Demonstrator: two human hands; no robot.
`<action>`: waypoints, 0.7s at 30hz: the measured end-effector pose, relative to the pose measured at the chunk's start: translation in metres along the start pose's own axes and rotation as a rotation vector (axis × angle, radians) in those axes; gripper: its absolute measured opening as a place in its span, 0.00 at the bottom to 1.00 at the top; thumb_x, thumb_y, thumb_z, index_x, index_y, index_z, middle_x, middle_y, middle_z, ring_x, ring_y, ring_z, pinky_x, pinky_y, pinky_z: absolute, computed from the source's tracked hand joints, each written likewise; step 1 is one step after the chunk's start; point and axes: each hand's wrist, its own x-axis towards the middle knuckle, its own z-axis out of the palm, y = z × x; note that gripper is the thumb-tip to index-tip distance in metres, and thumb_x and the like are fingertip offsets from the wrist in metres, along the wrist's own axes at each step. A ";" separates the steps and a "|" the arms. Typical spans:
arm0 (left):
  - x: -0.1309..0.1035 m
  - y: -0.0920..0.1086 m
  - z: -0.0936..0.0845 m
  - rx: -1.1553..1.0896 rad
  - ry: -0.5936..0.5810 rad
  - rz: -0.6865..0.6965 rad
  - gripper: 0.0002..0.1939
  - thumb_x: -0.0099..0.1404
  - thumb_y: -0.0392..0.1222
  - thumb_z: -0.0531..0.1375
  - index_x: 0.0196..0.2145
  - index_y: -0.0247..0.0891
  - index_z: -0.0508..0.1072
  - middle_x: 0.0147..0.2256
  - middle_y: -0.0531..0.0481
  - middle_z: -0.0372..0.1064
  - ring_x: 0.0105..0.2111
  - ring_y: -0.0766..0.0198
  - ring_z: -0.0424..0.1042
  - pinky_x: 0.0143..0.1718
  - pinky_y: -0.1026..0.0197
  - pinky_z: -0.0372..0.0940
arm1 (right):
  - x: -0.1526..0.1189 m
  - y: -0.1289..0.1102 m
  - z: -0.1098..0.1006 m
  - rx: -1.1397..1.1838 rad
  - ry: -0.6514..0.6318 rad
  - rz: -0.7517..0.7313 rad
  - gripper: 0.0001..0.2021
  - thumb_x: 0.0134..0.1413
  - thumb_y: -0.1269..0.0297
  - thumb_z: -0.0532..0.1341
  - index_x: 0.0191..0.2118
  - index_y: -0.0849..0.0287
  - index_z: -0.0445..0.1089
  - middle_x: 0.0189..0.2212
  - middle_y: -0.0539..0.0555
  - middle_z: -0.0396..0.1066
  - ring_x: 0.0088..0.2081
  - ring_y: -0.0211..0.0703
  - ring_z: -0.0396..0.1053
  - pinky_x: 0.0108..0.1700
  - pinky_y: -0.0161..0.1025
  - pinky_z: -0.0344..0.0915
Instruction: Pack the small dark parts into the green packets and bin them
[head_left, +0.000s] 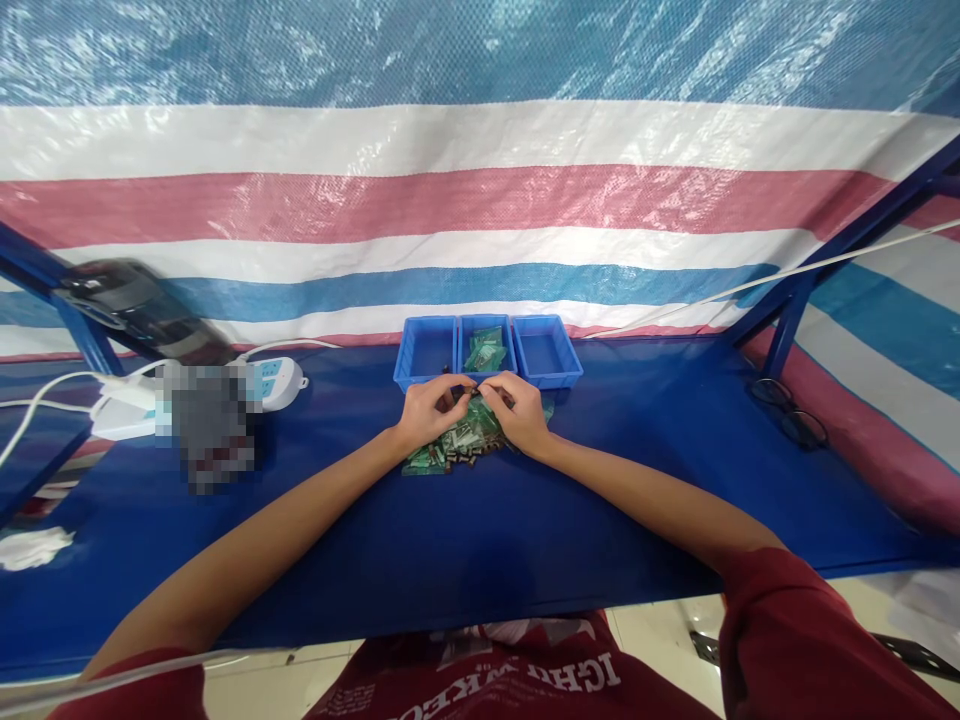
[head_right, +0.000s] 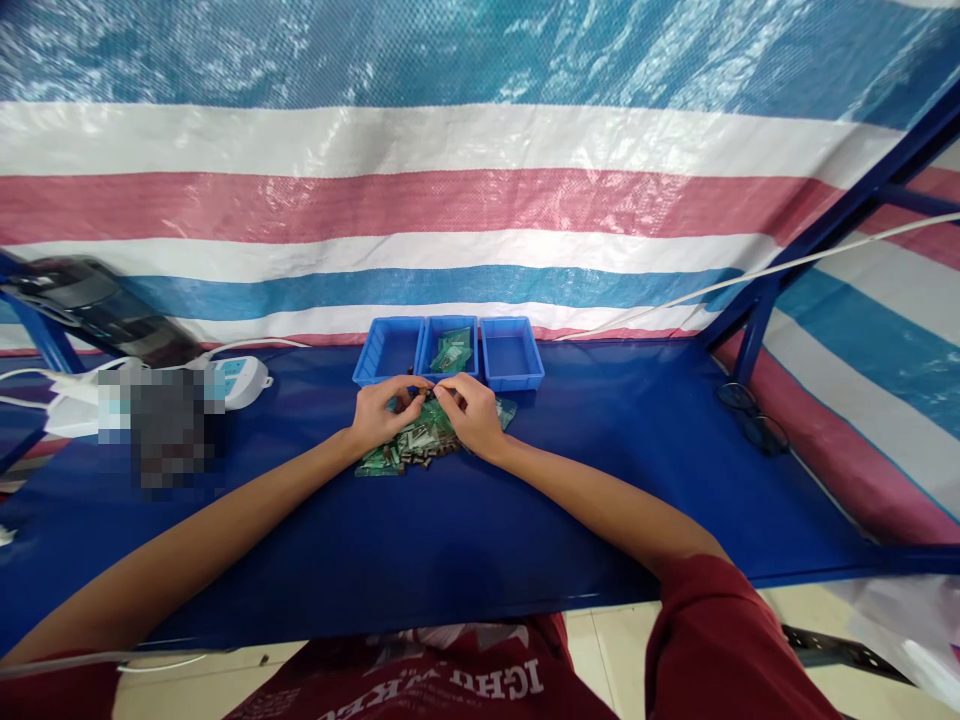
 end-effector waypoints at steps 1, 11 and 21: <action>0.000 -0.001 0.000 0.000 0.000 0.003 0.08 0.62 0.36 0.58 0.39 0.35 0.73 0.20 0.57 0.68 0.16 0.75 0.64 0.23 0.71 0.62 | 0.000 0.000 0.000 0.000 -0.001 0.000 0.14 0.63 0.58 0.53 0.32 0.59 0.69 0.26 0.51 0.66 0.26 0.36 0.61 0.31 0.35 0.60; -0.001 -0.002 0.000 -0.008 -0.010 0.001 0.07 0.60 0.36 0.57 0.37 0.36 0.72 0.17 0.58 0.65 0.15 0.74 0.64 0.23 0.70 0.63 | 0.000 -0.001 0.000 0.014 -0.007 -0.006 0.12 0.63 0.59 0.53 0.33 0.59 0.69 0.27 0.51 0.65 0.26 0.37 0.61 0.31 0.35 0.59; -0.003 -0.004 0.002 -0.084 0.008 0.063 0.04 0.58 0.33 0.57 0.34 0.36 0.68 0.32 0.50 0.74 0.16 0.77 0.61 0.21 0.70 0.62 | -0.001 0.000 0.000 0.011 0.000 -0.002 0.12 0.63 0.60 0.53 0.33 0.59 0.70 0.28 0.52 0.67 0.27 0.37 0.63 0.31 0.35 0.59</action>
